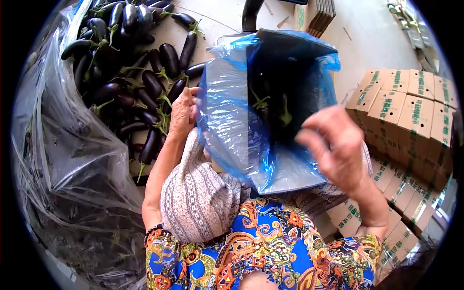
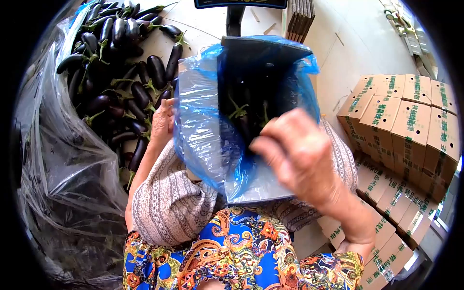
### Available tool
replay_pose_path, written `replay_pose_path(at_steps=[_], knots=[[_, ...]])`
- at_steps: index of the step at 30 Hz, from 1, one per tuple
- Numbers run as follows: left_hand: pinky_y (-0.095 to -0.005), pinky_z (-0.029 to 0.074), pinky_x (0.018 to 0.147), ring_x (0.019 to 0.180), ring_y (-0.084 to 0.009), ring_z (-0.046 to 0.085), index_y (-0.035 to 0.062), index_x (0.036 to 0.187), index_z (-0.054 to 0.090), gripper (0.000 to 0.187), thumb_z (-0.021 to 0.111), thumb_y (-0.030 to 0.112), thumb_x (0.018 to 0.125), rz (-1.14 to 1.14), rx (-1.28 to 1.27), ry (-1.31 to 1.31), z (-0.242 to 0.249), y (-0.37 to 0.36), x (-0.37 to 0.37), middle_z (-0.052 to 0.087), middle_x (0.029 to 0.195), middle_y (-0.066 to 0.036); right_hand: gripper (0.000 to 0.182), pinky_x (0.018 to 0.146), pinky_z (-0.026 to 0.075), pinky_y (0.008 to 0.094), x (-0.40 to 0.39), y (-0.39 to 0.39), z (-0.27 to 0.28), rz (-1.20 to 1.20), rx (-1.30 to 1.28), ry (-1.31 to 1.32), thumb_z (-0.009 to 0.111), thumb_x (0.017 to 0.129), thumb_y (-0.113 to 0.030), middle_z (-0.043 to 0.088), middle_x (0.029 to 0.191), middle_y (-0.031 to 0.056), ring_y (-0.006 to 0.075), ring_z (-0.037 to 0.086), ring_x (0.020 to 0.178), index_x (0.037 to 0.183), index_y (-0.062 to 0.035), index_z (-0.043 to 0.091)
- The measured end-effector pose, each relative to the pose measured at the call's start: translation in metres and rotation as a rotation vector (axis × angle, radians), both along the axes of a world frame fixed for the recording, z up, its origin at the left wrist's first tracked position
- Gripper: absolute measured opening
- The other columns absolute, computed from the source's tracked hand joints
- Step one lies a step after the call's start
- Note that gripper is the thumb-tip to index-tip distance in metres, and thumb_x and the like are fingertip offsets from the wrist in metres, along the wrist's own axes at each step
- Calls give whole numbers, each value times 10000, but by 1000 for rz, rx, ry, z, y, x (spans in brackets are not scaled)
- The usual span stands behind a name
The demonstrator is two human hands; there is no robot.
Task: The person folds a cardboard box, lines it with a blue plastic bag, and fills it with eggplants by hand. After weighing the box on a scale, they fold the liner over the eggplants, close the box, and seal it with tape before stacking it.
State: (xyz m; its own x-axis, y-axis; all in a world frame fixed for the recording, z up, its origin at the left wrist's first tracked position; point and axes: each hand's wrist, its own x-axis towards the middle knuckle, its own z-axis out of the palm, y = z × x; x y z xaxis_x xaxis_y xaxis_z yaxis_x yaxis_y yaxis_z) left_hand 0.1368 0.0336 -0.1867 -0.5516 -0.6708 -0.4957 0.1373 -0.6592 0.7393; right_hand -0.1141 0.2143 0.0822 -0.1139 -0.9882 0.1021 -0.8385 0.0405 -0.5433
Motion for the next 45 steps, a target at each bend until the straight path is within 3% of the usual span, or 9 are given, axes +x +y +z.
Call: replay_pose_path(at_steps=[4, 8, 14, 22, 26, 30, 32, 39, 45], knots=[[-148, 471, 596, 726, -59, 636, 32, 1294, 527, 630, 495, 574, 976, -16, 151, 225, 44, 15, 8, 673, 933, -31, 420, 723, 528, 386, 56, 22, -36, 209, 217, -133, 780, 791, -389, 597, 846, 118, 288, 610, 808, 960, -34, 632], [-226, 547, 660, 826, -99, 669, -8, 1155, 620, 265, 643, 98, 913, -349, 28, 50, 65, 28, 20, 699, 982, -51, 266, 682, 483, 389, 105, 26, -67, 431, 338, 95, 745, 761, -237, 573, 852, 101, 270, 579, 810, 881, -51, 599], [-285, 579, 726, 807, -126, 683, 32, 1044, 648, 127, 657, 66, 922, -313, 319, 108, 26, 46, 50, 706, 941, -47, 113, 719, 461, 370, 129, 21, -91, 939, 546, 199, 639, 754, -177, 637, 854, 56, 228, 591, 909, 829, -105, 684], [-220, 468, 644, 699, -57, 567, 53, 986, 672, 159, 607, 196, 961, -224, -56, -168, -14, 18, 24, 636, 811, 18, 323, 949, 462, 454, 76, -22, -93, 923, 882, -432, 676, 794, -134, 596, 1188, 170, 362, 534, 1133, 1099, -31, 652], [-379, 515, 789, 843, -337, 629, 11, 1073, 647, 244, 653, 117, 854, -89, -1080, -691, -46, -44, -19, 649, 931, -130, 416, 1011, 429, 428, 41, -39, -64, 778, 778, -553, 655, 882, -204, 581, 1280, 153, 342, 538, 1150, 1258, -40, 588], [-445, 428, 841, 1076, -281, 548, 50, 1214, 577, 517, 734, 126, 727, -391, -1502, -1086, -95, -94, -69, 599, 1109, -104, 385, 972, 452, 420, 15, -43, -71, 675, 834, -671, 670, 899, -263, 609, 1211, 140, 334, 562, 1120, 1211, -47, 610], [-418, 410, 797, 1035, -249, 532, 77, 1140, 595, 500, 753, 133, 669, -737, -1437, -1262, -123, -103, -81, 586, 1051, -83, 364, 948, 464, 416, 8, -42, -76, 551, 808, -506, 660, 907, -273, 628, 1159, 138, 336, 575, 1095, 1186, -44, 617], [-434, 453, 702, 944, -295, 527, 119, 996, 539, 505, 756, 35, 547, -371, -1567, -1328, -97, -107, -56, 510, 982, -86, 285, 822, 524, 444, -16, -30, -73, 294, 661, -409, 653, 901, -187, 660, 1013, 192, 376, 642, 947, 1126, -15, 620], [-477, 536, 795, 907, -383, 663, 58, 1144, 549, 556, 791, 361, 745, -81, -1089, -1414, -17, -143, -10, 645, 1031, -176, 260, 716, 558, 380, -20, -36, -55, 181, 474, -480, 690, 875, -95, 666, 960, 172, 321, 682, 825, 1115, -14, 628]])
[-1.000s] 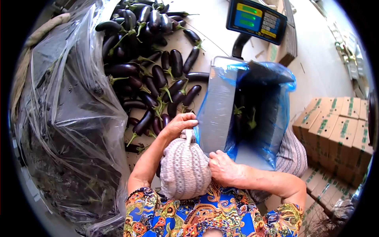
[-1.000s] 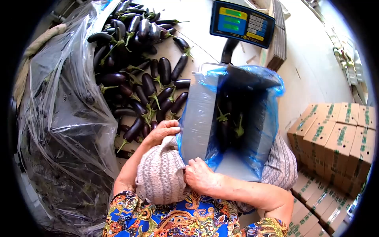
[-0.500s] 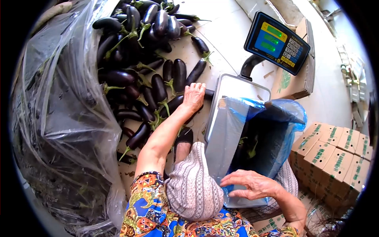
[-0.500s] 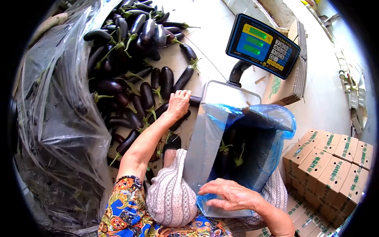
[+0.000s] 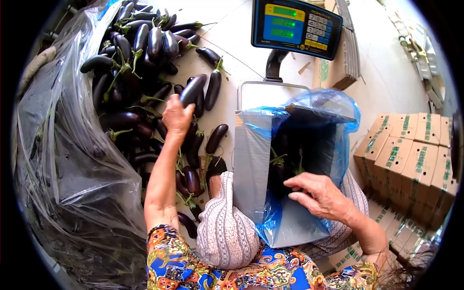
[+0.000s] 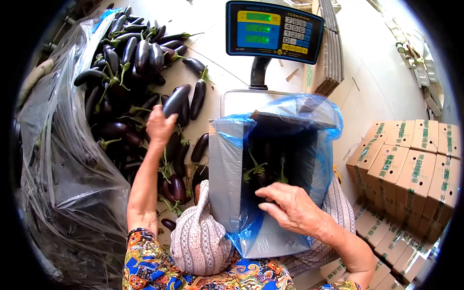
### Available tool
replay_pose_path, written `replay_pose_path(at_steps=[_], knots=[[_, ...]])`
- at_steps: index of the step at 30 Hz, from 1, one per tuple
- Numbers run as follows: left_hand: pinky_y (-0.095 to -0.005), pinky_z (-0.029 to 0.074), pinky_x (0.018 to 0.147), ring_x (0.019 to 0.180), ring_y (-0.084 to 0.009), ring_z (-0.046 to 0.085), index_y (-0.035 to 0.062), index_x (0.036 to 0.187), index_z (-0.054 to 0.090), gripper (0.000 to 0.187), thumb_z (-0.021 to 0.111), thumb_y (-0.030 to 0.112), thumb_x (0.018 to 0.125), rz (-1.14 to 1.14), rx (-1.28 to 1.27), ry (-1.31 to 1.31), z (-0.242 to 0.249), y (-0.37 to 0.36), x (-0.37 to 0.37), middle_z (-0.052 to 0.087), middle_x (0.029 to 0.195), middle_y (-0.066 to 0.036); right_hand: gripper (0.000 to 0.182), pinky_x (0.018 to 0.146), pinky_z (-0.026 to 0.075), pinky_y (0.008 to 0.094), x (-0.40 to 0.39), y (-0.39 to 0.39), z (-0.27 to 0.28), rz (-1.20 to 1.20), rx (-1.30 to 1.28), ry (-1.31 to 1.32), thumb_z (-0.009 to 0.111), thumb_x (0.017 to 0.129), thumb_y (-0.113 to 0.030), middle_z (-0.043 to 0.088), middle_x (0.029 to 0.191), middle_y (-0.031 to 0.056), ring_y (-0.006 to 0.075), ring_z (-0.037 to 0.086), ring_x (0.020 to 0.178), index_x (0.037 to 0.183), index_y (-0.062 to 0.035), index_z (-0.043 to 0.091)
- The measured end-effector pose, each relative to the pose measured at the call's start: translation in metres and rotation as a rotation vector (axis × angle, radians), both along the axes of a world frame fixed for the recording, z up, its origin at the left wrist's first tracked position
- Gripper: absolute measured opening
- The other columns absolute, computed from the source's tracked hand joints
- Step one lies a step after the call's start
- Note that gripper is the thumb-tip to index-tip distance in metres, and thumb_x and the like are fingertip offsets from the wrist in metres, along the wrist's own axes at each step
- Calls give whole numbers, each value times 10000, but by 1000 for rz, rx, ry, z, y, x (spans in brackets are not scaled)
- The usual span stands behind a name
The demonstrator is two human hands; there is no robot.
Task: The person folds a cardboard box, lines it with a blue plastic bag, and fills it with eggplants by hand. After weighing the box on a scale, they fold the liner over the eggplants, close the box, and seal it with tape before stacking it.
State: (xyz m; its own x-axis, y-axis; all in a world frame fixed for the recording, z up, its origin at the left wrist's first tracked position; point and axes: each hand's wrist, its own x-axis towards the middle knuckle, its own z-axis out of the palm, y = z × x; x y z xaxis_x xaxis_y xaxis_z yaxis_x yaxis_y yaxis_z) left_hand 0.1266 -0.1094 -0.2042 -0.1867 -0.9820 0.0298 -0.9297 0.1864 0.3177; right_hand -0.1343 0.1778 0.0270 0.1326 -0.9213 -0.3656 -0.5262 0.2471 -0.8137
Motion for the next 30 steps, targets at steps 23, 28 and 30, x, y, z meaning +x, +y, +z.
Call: replay_pose_path(at_steps=[23, 28, 30], knots=[[-205, 482, 729, 815, -57, 612, 37, 1162, 665, 216, 582, 118, 980, -71, 662, 1148, 95, 74, -12, 695, 976, -18, 530, 640, 531, 272, -6, 6, -17, -784, 493, -516, 656, 916, -380, 612, 948, 67, 133, 611, 740, 1270, -39, 456], [-277, 520, 748, 819, -136, 649, 15, 1168, 661, 262, 608, 106, 928, -96, 326, 788, -16, 46, -8, 716, 1004, -69, 797, 1006, 409, 416, 13, -21, -170, -583, 270, 44, 597, 919, -471, 515, 1289, 290, 385, 522, 1169, 1436, 71, 324], [-367, 535, 806, 837, -253, 678, 4, 1147, 661, 299, 646, 133, 879, -184, 103, 609, -39, 34, -24, 714, 1012, -132, 778, 979, 401, 503, 39, -19, -186, -438, 219, 368, 560, 942, -431, 475, 1299, 320, 443, 484, 1153, 1446, 96, 288]])
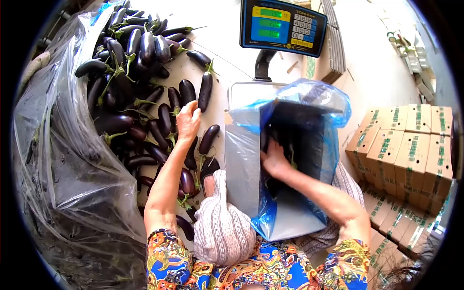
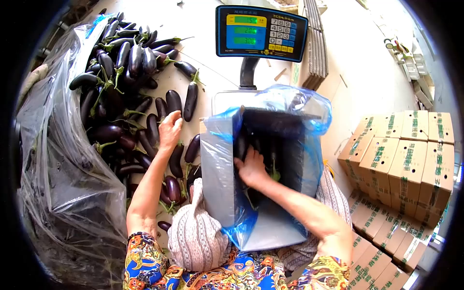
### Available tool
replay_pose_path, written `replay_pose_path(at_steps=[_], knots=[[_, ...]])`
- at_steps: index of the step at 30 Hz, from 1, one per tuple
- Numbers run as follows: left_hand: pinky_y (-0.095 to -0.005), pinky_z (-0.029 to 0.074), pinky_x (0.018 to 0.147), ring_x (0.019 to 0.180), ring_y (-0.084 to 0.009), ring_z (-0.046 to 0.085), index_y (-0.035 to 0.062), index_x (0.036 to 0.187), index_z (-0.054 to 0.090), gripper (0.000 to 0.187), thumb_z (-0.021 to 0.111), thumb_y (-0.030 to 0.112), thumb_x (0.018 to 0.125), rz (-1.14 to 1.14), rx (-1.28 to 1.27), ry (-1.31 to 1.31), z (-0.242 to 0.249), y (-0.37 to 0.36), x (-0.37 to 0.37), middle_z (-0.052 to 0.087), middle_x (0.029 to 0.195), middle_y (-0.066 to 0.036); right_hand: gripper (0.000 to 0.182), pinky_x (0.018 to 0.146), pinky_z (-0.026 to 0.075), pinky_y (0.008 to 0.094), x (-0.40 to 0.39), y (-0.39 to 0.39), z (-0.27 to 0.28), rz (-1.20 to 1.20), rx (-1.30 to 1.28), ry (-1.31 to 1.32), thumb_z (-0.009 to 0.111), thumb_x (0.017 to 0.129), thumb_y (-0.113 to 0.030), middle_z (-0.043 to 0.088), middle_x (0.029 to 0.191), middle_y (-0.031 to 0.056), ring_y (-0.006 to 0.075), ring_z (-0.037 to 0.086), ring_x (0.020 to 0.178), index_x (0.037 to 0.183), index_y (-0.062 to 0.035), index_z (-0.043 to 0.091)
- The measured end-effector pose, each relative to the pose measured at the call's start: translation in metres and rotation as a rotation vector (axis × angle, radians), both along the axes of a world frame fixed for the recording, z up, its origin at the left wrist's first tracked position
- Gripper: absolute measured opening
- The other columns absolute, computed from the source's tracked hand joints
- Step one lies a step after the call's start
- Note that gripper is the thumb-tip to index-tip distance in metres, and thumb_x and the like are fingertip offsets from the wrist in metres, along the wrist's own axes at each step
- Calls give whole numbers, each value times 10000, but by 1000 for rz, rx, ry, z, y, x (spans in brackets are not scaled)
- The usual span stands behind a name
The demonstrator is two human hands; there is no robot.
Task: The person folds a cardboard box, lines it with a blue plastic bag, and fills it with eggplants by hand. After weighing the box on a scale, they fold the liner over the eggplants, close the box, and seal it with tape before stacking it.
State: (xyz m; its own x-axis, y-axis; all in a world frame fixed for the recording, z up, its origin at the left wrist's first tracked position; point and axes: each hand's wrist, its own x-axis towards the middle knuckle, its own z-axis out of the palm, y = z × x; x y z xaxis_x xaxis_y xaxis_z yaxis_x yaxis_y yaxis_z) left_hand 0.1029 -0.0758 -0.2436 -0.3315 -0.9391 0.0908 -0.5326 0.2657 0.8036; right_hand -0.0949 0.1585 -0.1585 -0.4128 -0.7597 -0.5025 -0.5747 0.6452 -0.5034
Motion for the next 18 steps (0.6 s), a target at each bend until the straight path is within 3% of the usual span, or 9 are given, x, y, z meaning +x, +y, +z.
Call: replay_pose_path(at_steps=[2, 6, 8, 10, 13, 14, 15, 17, 18], knots=[[-404, 514, 869, 964, -333, 634, 1, 1221, 599, 408, 672, 145, 847, -71, -163, -233, -24, -17, -20, 669, 1043, -183, 748, 915, 392, 572, 15, 3, 10, 97, -28, 182, 515, 969, -403, 452, 1290, 317, 458, 449, 1112, 1444, 120, 269], [-442, 508, 868, 1066, -357, 540, -44, 1352, 445, 673, 730, 189, 790, -149, -223, -665, -60, -27, -56, 583, 1170, -165, 771, 974, 377, 554, 5, 0, 24, 103, 40, 91, 536, 958, -414, 432, 1335, 333, 474, 446, 1137, 1449, 120, 275], [-436, 521, 837, 1019, -331, 550, -27, 1336, 460, 664, 730, 159, 759, -34, -373, -783, -100, -34, -69, 591, 1120, -158, 764, 1026, 359, 539, -9, -2, 28, 105, 61, 21, 549, 950, -410, 412, 1367, 342, 487, 425, 1187, 1448, 111, 295], [-426, 536, 779, 1025, -312, 554, -16, 1280, 480, 592, 719, 147, 763, -60, -355, -818, -87, -33, -68, 592, 1070, -149, 738, 1118, 310, 486, -27, -7, 38, 72, 74, -122, 570, 937, -398, 384, 1413, 353, 497, 373, 1294, 1432, 100, 343], [-407, 551, 809, 994, -334, 610, -33, 1174, 592, 540, 754, 100, 676, -29, 329, -437, -44, -45, -58, 630, 1101, -155, 548, 1018, 446, 432, -60, -5, 71, 82, 22, -204, 594, 933, -340, 578, 1266, 282, 425, 573, 1151, 1318, 45, 530], [-391, 565, 791, 960, -285, 624, -20, 1199, 622, 495, 729, 82, 727, 49, 724, 168, -55, -48, -38, 628, 1110, -125, 426, 929, 505, 415, -71, -1, 80, 83, -46, -200, 599, 937, -303, 647, 1183, 238, 397, 647, 1020, 1218, 18, 618], [-372, 571, 764, 954, -217, 606, 9, 1295, 580, 507, 698, 80, 807, 249, 989, 577, -10, -36, -30, 615, 1113, -99, 361, 880, 523, 393, -81, -1, 94, 85, -90, -215, 588, 950, -266, 666, 1153, 215, 367, 672, 955, 1164, 20, 645], [-343, 568, 756, 951, -187, 608, 32, 1347, 535, 484, 642, 66, 876, 162, 955, 867, 27, -22, 0, 621, 1137, -82, 317, 836, 535, 367, -88, -4, 130, -207, -128, -419, 598, 946, -222, 677, 1103, 195, 321, 684, 892, 1159, 7, 650], [-339, 560, 762, 950, -185, 610, 36, 1368, 518, 490, 619, 65, 890, 91, 930, 968, 54, -13, 12, 624, 1169, -74, 296, 831, 537, 366, -84, -4, 153, -74, -303, -155, 616, 930, -190, 674, 1111, 180, 309, 679, 898, 1159, -6, 653]])
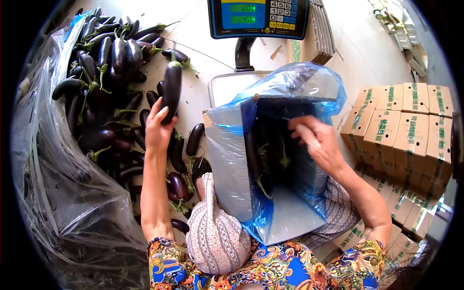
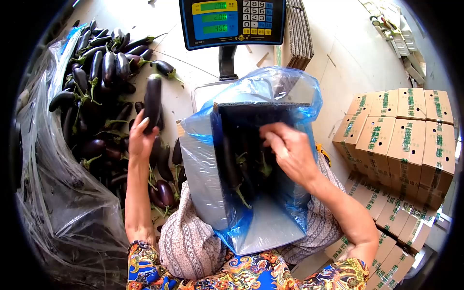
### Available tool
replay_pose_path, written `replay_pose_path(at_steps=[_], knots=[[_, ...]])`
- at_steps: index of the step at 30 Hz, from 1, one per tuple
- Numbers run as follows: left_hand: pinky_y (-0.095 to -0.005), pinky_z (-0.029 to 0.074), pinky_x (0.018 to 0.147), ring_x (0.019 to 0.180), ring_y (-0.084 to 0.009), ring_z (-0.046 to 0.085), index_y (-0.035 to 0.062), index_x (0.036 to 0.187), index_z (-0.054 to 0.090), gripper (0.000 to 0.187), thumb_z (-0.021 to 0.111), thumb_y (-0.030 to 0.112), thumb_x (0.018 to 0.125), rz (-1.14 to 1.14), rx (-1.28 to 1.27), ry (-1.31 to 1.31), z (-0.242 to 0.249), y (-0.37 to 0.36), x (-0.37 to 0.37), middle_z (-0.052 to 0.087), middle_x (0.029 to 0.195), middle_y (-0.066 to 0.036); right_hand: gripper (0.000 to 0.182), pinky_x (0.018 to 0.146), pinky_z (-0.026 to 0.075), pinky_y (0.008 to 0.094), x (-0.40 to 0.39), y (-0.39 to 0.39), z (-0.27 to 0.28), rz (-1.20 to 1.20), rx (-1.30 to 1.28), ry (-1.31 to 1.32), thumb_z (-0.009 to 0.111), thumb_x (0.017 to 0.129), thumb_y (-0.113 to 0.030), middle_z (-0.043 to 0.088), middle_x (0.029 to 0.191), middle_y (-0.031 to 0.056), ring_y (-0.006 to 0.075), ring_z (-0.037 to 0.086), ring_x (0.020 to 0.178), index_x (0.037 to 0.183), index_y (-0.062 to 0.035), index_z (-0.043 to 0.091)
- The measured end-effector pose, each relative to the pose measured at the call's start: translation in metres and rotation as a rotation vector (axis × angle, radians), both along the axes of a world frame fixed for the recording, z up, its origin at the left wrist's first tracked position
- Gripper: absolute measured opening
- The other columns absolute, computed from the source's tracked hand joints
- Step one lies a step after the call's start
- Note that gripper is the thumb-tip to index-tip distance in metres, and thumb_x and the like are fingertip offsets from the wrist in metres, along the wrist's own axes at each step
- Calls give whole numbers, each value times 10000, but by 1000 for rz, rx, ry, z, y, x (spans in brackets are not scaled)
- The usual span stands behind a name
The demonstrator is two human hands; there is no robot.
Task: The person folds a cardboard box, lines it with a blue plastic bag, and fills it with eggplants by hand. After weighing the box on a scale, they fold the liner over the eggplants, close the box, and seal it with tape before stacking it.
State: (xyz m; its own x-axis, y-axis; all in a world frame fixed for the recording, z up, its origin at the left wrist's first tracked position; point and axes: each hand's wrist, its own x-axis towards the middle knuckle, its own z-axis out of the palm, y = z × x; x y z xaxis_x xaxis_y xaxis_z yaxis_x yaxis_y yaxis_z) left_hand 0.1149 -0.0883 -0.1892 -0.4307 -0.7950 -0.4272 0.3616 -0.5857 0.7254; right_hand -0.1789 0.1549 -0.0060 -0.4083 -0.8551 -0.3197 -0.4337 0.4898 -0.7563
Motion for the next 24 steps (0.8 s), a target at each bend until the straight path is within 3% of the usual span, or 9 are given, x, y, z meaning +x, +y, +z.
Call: replay_pose_path(at_steps=[3, 6, 9, 13, 14, 15, 17, 19, 24], knots=[[-272, 493, 731, 958, -164, 623, -23, 1371, 510, 564, 600, 92, 826, -164, -293, 24, 96, 30, 20, 638, 1180, -129, 303, 866, 529, 372, 24, 5, 59, 298, -380, 619, 669, 880, -112, 651, 1199, 135, 285, 645, 1021, 1172, -34, 654], [-259, 492, 816, 941, -171, 635, -45, 1278, 588, 516, 649, 136, 800, -607, -595, -64, 174, 50, 15, 668, 1075, -122, 362, 931, 492, 348, 63, 2, 89, 626, -532, 880, 655, 893, -174, 617, 1282, 115, 232, 568, 1162, 1228, -40, 624], [-292, 502, 870, 968, -182, 640, -28, 1246, 609, 539, 760, 220, 792, -935, -702, 17, 199, 78, -23, 674, 1042, -118, 477, 755, 496, 327, 83, 15, 81, 764, -378, 1083, 626, 881, -171, 635, 1221, 131, 249, 619, 1032, 1325, -21, 538], [-334, 506, 944, 1060, -182, 623, 43, 1413, 458, 621, 746, 118, 867, -851, -149, 177, 162, 112, -40, 639, 1174, -122, 671, 728, 513, 416, 78, 32, 75, 588, 29, 629, 770, 766, -221, 636, 1010, 205, 354, 632, 861, 1311, 49, 487], [-326, 512, 952, 1064, -167, 625, 44, 1459, 381, 648, 704, 52, 897, -805, -241, 214, 146, 122, -41, 614, 1243, -125, 682, 750, 517, 440, 73, 41, 63, 514, 46, 465, 790, 760, -247, 637, 998, 231, 391, 638, 865, 1289, 56, 485], [-311, 521, 911, 1047, -163, 630, 36, 1408, 484, 542, 691, 101, 912, -718, -400, 136, 143, 123, -38, 630, 1218, -123, 695, 772, 522, 463, 68, 47, 46, 438, 72, 302, 811, 754, -272, 638, 986, 256, 428, 644, 869, 1267, 62, 482], [-280, 532, 848, 983, -152, 654, 14, 1310, 574, 372, 631, 119, 957, -550, -329, -70, 119, 110, -25, 685, 1112, -116, 606, 842, 514, 473, 61, 41, 30, 240, 316, 79, 741, 837, -352, 645, 1015, 321, 445, 651, 967, 1197, 68, 494], [-241, 532, 730, 848, -125, 663, -2, 1193, 630, 250, 573, 118, 981, -278, -294, -212, 94, 95, -7, 717, 987, -104, 590, 861, 508, 470, 46, 32, 8, 168, 432, 18, 680, 875, -388, 648, 1046, 326, 457, 646, 985, 1188, 77, 496], [-235, 517, 708, 825, -108, 656, 23, 1150, 660, 217, 600, 88, 952, 131, -283, -618, -17, 42, 66, 720, 985, -63, 492, 959, 444, 487, 26, 22, -106, 192, 238, 167, 609, 906, -293, 582, 1145, 350, 493, 556, 1100, 1214, 75, 501]])
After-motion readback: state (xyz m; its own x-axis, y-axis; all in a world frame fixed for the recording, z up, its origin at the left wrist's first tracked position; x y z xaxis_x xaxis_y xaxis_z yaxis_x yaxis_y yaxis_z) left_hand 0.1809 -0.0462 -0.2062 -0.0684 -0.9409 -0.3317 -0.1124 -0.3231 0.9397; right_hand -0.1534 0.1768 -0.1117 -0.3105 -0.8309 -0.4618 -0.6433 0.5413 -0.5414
